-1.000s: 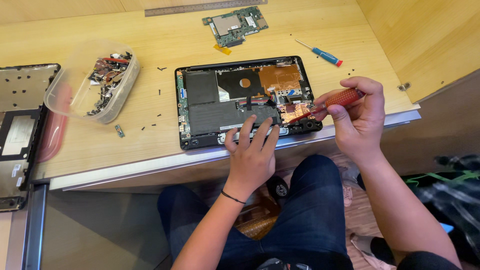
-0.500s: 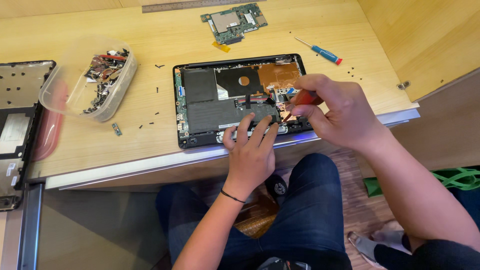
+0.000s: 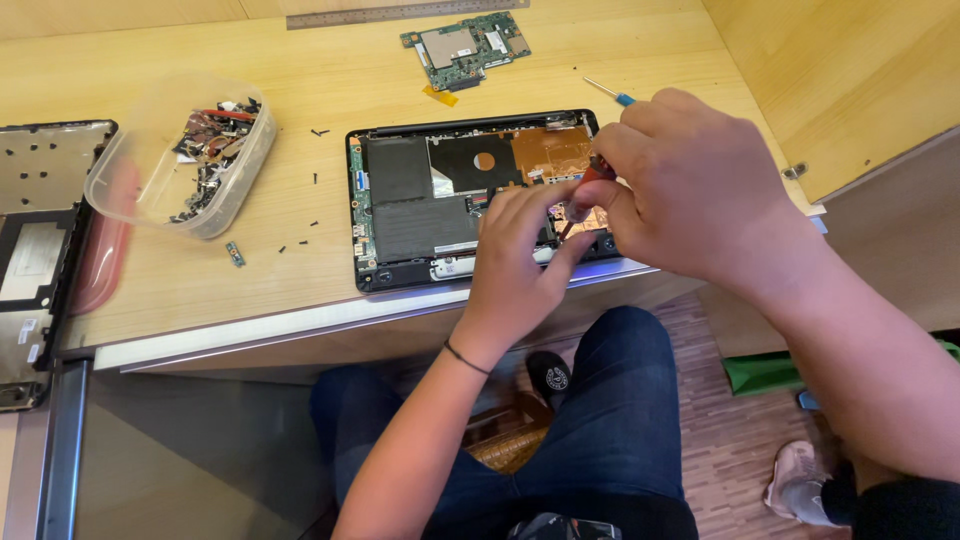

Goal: The person uses a screwdriver to remove screws from the internal frame of a disassembled laptop. They then use their hands to lift and remove the motherboard from the laptop chassis.

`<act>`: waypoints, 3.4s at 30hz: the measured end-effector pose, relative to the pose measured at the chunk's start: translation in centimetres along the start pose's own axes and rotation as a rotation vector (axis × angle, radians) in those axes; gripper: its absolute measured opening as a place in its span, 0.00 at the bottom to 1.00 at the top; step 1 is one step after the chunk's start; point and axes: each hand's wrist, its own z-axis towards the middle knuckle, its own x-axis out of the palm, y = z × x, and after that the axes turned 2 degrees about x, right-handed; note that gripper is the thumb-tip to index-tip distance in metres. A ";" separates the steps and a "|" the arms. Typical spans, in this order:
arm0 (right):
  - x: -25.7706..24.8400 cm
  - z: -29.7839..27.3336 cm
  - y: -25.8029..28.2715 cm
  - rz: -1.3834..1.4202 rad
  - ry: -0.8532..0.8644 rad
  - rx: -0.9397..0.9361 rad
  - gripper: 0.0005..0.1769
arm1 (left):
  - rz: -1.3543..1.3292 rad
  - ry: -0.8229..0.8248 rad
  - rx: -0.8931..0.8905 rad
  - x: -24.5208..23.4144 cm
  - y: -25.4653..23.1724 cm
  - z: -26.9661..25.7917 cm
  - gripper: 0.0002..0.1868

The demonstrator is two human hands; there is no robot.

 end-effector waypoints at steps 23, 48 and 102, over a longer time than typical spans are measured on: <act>0.2 1.3 -0.9 -0.109 0.076 -0.071 0.20 | -0.463 0.112 -0.264 0.0 0.4 3.5 0.21; 0.1 2.4 -1.1 0.564 0.190 -0.503 0.31 | -0.950 0.198 -0.293 0.7 2.4 3.3 0.36; 13.8 -13.5 -7.4 1.118 -1.179 0.643 0.16 | 0.323 -0.125 0.411 5.1 3.4 -1.2 0.10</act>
